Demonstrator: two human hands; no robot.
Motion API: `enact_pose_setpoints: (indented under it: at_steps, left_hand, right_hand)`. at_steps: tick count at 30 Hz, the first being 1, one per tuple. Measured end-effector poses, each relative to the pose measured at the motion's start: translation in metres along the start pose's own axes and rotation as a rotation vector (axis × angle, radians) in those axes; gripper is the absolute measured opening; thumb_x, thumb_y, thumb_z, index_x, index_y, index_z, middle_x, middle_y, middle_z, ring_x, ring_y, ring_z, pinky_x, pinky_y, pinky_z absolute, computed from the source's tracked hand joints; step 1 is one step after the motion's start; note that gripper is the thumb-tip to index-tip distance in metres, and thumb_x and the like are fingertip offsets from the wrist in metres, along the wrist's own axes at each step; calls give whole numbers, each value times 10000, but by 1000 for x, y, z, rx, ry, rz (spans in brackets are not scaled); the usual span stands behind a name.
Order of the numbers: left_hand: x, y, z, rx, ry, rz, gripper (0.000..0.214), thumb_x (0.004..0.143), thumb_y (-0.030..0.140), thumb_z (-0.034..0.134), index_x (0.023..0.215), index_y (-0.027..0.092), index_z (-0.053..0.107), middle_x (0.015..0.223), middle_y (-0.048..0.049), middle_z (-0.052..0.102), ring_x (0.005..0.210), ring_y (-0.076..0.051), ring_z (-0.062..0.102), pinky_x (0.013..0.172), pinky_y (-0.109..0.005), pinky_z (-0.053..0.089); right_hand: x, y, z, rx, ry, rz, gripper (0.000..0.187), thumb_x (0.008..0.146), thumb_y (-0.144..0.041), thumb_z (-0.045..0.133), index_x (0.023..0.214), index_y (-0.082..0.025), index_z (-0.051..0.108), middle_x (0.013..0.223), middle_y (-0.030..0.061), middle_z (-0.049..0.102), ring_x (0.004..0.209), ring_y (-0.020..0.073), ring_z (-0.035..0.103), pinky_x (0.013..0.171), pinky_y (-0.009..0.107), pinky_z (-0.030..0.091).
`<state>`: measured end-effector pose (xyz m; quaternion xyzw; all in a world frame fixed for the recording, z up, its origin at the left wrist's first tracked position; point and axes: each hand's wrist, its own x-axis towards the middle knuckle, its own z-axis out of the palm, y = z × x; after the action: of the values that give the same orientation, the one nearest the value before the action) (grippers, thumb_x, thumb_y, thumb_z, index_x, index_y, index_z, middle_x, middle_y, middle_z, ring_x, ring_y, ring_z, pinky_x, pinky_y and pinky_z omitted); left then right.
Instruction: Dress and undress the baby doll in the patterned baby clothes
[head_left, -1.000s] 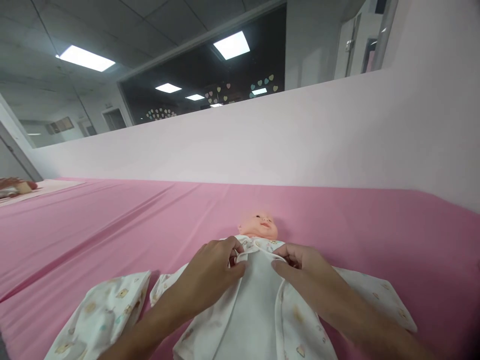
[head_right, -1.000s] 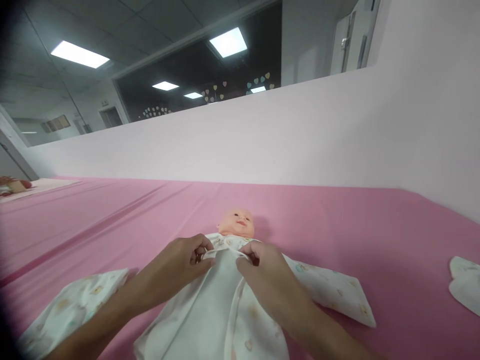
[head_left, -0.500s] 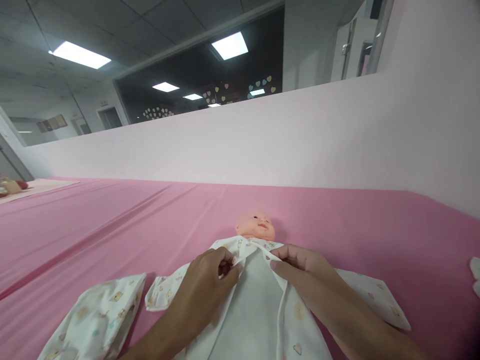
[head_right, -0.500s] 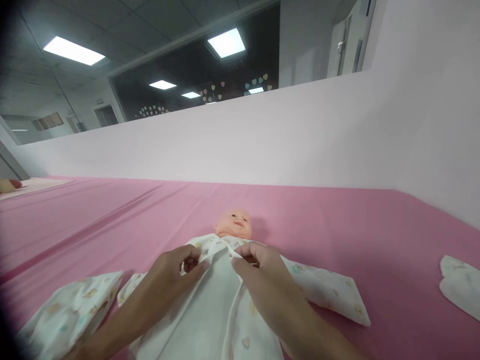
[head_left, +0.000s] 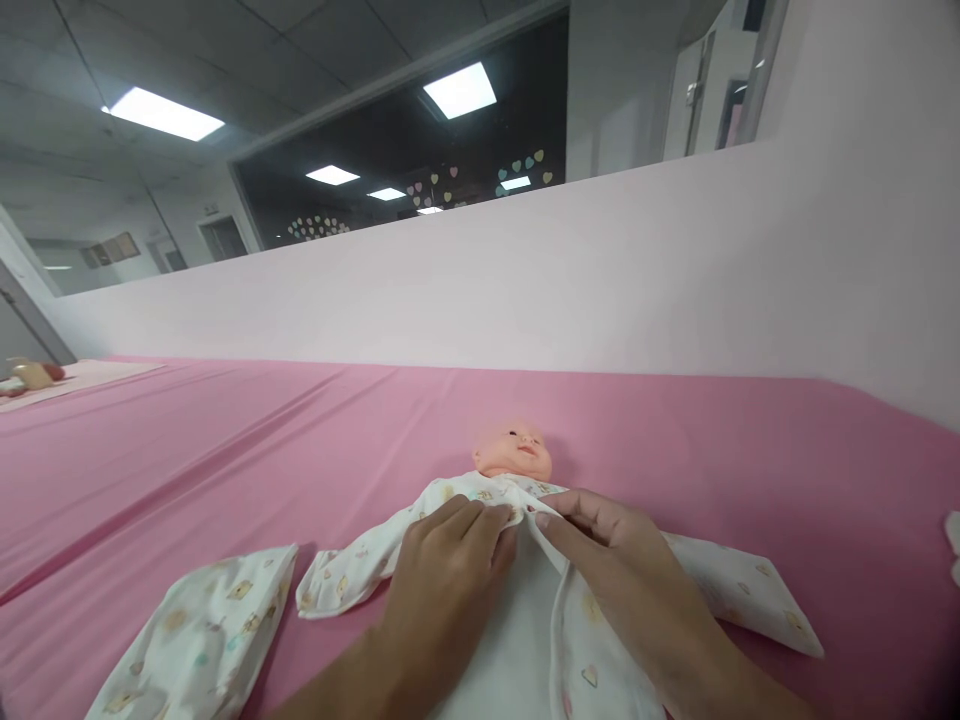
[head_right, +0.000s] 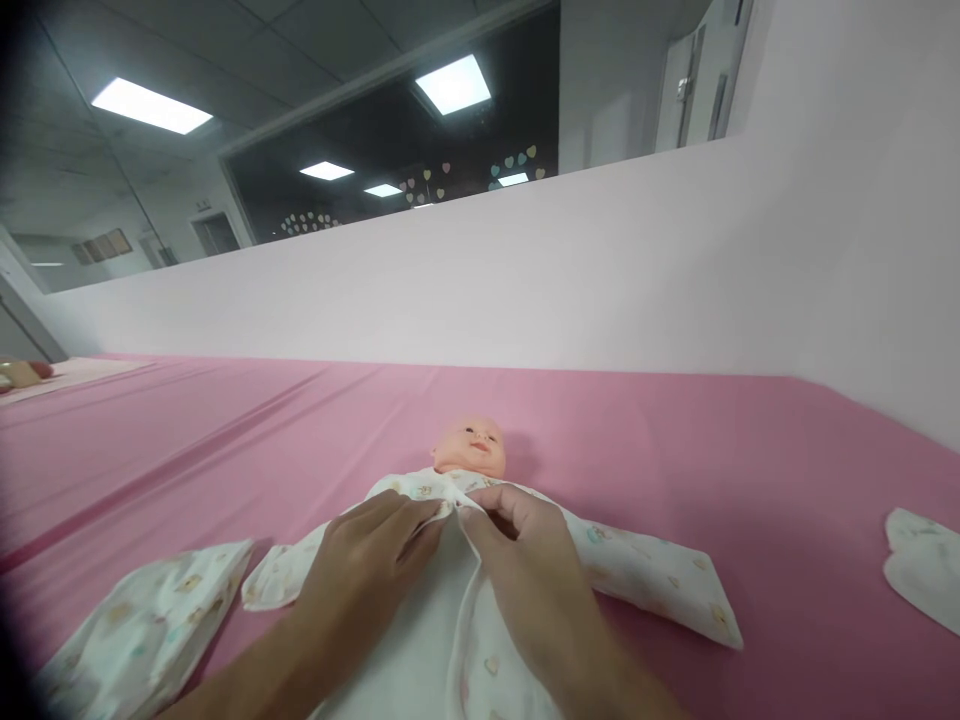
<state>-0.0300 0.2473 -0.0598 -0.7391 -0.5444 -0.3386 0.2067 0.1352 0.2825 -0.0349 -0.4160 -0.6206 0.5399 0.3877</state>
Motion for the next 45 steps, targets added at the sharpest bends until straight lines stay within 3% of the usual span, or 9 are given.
enact_pose_setpoints:
  at_steps: [6, 14, 18, 23, 28, 33, 36, 40, 45]
  left_hand:
    - [0, 7, 6, 137, 14, 157, 171, 875, 61, 493, 795, 200, 550, 680, 9, 561, 608, -165, 497, 570, -303, 305]
    - [-4, 11, 6, 97, -21, 134, 198, 838, 23, 428, 767, 200, 483, 689, -4, 543, 625, -173, 448, 572, -300, 273]
    - [-1, 11, 5, -82, -105, -85, 193, 810, 37, 437, 724, 192, 514, 649, 9, 547, 599, -149, 435, 557, -284, 252]
    - [13, 7, -12, -552, -377, -483, 153, 863, 178, 474, 742, 194, 566, 702, 36, 585, 658, -117, 472, 609, -239, 346]
    - [17, -4, -21, -778, -520, -525, 226, 917, 301, 446, 785, 190, 593, 750, 29, 550, 709, -117, 462, 632, -228, 354]
    - [16, -4, -17, -756, -505, -567, 327, 945, 407, 435, 740, 179, 549, 717, 33, 508, 687, -109, 428, 626, -230, 335]
    - [16, -1, -15, -737, -476, -576, 335, 955, 414, 420, 737, 180, 518, 713, 37, 491, 678, -102, 411, 621, -226, 324]
    - [14, -3, -14, -858, -463, -602, 355, 958, 436, 424, 714, 180, 457, 662, 53, 391, 623, -88, 331, 587, -216, 288]
    - [15, -5, -19, -1002, -524, -668, 344, 942, 448, 469, 738, 171, 473, 658, 61, 364, 577, -72, 256, 550, -211, 236]
  right_hand:
    - [-3, 5, 2, -65, 43, -35, 200, 844, -370, 585, 906, -238, 722, 843, 2, 722, 834, 201, 647, 716, 289, 490]
    - [-9, 9, 12, -208, 88, -249, 129, 875, -271, 529, 802, -244, 633, 1038, 5, 670, 997, 185, 608, 861, 287, 482]
    - [-11, 16, 14, -362, 66, -390, 175, 905, -212, 469, 831, -241, 625, 1103, 24, 639, 1046, 191, 586, 893, 311, 476]
    - [-12, 16, 14, -518, 49, -483, 243, 933, -190, 442, 822, -244, 652, 1043, 27, 647, 969, 189, 601, 844, 323, 488]
    - [-10, 15, 13, -576, 37, -526, 301, 926, -118, 426, 731, -228, 627, 820, 6, 648, 831, 182, 595, 794, 336, 491]
    - [-9, 19, 16, -595, 17, -529, 322, 929, -124, 416, 685, -222, 603, 753, 4, 628, 818, 185, 603, 778, 333, 494]
    - [-11, 20, 15, -564, 16, -493, 272, 926, -155, 429, 732, -232, 603, 829, -2, 661, 862, 183, 626, 764, 323, 502]
    - [-15, 18, 11, -521, 114, -376, 220, 898, -272, 504, 1090, -289, 610, 1023, 12, 693, 978, 210, 648, 771, 336, 529]
    - [-18, 11, 7, -517, 62, -340, 205, 908, -265, 462, 988, -280, 650, 990, 11, 702, 901, 197, 656, 794, 336, 526]
